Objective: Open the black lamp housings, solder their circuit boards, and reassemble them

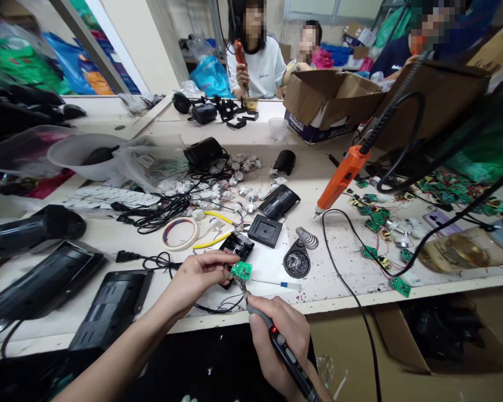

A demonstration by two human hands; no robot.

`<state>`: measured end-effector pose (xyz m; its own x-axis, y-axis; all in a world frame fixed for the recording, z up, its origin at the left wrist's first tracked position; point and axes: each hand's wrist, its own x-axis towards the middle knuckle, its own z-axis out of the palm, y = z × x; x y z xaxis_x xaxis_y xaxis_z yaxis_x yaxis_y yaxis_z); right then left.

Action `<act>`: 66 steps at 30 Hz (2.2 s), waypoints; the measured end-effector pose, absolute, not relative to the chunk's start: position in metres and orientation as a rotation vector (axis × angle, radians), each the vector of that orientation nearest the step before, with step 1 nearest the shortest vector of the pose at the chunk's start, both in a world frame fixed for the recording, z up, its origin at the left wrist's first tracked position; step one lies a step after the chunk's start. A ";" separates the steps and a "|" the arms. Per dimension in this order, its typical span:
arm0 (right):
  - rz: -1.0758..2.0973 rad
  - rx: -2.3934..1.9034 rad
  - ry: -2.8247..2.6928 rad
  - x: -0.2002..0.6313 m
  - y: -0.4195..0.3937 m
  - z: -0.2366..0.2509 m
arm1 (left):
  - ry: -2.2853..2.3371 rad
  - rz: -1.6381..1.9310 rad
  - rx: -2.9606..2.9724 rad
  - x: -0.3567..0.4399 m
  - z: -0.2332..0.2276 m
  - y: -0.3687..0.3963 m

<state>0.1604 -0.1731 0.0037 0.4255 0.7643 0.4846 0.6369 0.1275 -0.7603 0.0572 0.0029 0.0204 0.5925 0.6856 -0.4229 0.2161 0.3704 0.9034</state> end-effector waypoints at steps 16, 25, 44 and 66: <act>-0.106 -1.438 -1.401 0.157 -0.168 -0.011 | 0.953 0.347 1.180 0.060 0.019 0.004; -0.058 -1.410 -1.383 0.160 -0.172 -0.006 | 0.971 0.359 1.217 0.057 0.016 0.004; -0.061 -1.455 -1.496 0.163 -0.174 0.000 | 0.941 0.354 1.232 0.061 0.020 0.001; -0.007 -1.396 -1.521 0.167 -0.181 -0.001 | 0.950 0.308 1.267 0.060 0.026 0.001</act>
<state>0.1673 -0.1808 -0.0008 0.2002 0.7310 0.6524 0.7371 0.3263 -0.5918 0.0599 0.0007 0.0261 0.6002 0.6730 -0.4322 0.2914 0.3193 0.9018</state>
